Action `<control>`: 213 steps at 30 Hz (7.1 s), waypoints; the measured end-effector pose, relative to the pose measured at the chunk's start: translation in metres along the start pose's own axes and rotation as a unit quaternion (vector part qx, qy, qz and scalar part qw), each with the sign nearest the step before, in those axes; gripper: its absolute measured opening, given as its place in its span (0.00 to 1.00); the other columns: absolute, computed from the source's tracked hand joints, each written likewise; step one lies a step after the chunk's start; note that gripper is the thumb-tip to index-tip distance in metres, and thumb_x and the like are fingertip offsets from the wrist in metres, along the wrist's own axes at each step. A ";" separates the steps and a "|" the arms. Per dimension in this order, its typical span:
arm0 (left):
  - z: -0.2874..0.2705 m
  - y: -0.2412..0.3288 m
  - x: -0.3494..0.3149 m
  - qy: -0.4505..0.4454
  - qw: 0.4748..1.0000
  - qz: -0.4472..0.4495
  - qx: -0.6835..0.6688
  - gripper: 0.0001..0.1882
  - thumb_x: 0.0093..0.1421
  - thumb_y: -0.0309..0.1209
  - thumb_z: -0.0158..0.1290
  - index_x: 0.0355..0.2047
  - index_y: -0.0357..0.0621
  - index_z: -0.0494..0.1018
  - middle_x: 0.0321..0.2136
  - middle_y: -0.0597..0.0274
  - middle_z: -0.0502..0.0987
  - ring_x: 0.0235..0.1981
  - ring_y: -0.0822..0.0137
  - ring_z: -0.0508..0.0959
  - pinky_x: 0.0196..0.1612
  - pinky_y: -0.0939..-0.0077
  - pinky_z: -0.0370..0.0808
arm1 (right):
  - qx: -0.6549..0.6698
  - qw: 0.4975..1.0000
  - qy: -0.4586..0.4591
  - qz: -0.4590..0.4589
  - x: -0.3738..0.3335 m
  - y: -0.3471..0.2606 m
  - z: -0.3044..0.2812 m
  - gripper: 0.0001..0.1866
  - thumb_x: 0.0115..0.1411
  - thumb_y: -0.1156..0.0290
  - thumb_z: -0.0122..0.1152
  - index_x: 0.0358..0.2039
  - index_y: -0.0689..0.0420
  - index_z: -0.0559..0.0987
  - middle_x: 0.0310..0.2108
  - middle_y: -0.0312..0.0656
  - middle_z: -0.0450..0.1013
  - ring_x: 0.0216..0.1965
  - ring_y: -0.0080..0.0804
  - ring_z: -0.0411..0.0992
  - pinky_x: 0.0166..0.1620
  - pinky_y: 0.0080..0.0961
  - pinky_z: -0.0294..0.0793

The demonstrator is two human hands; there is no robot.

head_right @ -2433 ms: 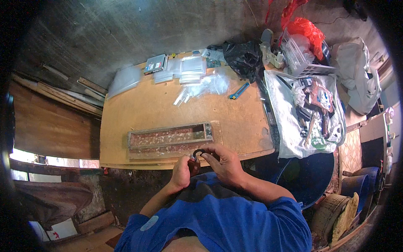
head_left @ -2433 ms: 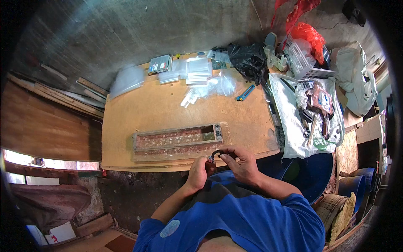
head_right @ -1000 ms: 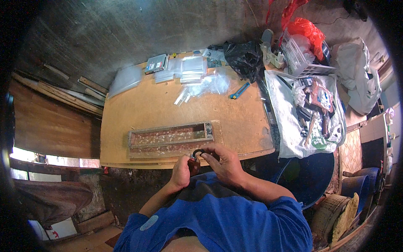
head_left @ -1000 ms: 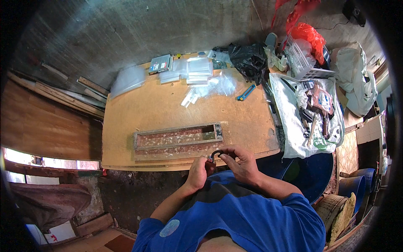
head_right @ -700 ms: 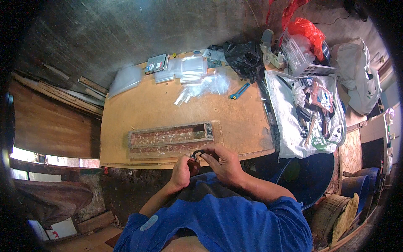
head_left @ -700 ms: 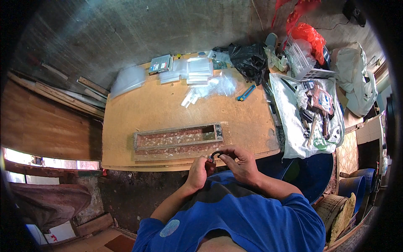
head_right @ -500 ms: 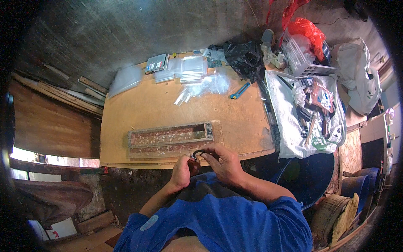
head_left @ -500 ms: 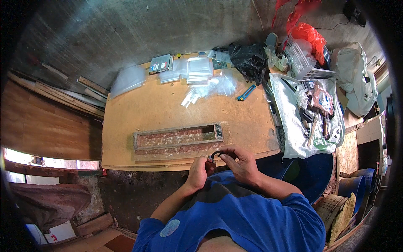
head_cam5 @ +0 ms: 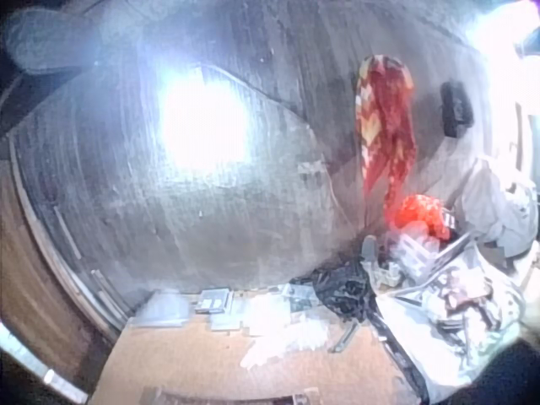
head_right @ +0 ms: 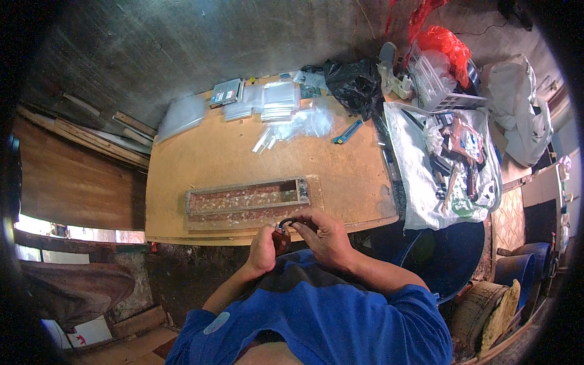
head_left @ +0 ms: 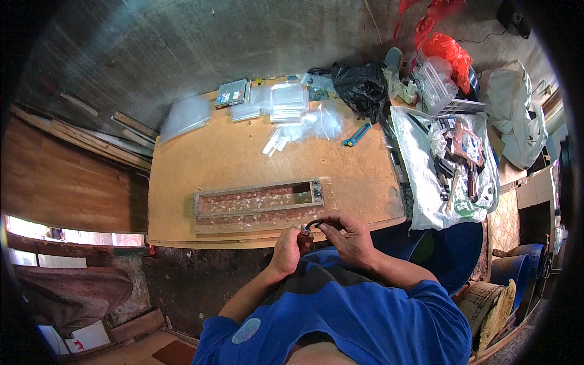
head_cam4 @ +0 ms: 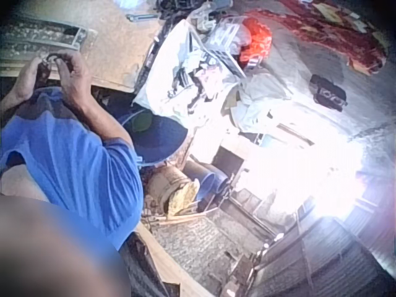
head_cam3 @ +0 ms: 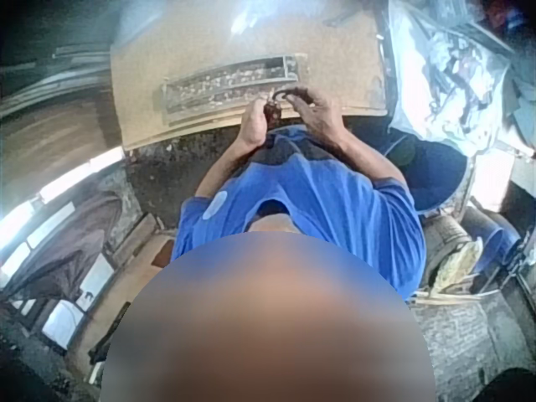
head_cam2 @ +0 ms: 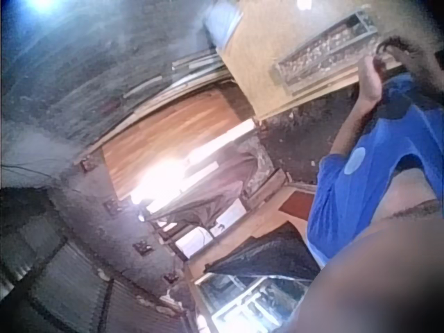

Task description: The person picks up a rectangular wooden frame and places it on a cluttered workbench. They handle a small box, remove a black rubber ring, and place it on the table. They then place a clear plastic sheet over the frame and press it down.

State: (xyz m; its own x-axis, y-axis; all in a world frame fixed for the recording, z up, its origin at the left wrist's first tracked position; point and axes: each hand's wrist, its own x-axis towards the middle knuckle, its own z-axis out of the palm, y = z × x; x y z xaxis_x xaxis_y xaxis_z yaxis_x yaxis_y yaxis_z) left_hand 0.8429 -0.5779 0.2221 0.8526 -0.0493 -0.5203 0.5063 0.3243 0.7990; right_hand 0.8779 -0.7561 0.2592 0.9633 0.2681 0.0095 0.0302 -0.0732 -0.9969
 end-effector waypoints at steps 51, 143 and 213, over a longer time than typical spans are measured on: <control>-0.008 -0.001 0.000 -0.023 0.999 0.000 0.040 0.23 0.70 0.47 0.36 0.30 0.44 0.73 0.24 0.67 0.74 0.24 0.74 0.70 0.31 0.78 0.67 | 0.000 1.000 -0.010 0.021 -0.002 -0.004 0.000 0.09 0.64 0.79 0.63 0.45 0.60 0.81 0.37 0.41 0.80 0.39 0.23 0.77 0.42 0.22 0.77; -0.007 0.000 -0.001 -0.005 1.000 -0.017 0.010 0.23 0.69 0.47 0.37 0.32 0.43 0.74 0.23 0.67 0.74 0.24 0.75 0.69 0.30 0.80 0.67 | -0.006 1.000 0.007 0.020 -0.002 -0.002 0.003 0.08 0.63 0.79 0.65 0.43 0.60 0.80 0.35 0.40 0.79 0.37 0.21 0.76 0.40 0.22 0.76; -0.006 0.001 -0.002 -0.009 0.999 -0.022 -0.028 0.21 0.70 0.48 0.39 0.31 0.46 0.73 0.22 0.69 0.74 0.22 0.76 0.68 0.28 0.80 0.64 | 0.077 0.993 -0.025 0.087 -0.003 0.005 0.003 0.08 0.65 0.77 0.62 0.44 0.60 0.78 0.36 0.37 0.78 0.36 0.19 0.74 0.38 0.20 0.76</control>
State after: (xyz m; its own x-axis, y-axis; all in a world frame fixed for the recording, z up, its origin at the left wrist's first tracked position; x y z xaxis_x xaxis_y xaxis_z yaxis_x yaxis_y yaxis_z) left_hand 0.8415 -0.5720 0.2223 0.8323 -0.0818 -0.5483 0.5357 0.3730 0.7575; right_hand 0.8747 -0.7543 0.2537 0.9362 0.3114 -0.1631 -0.1793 0.0240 -0.9835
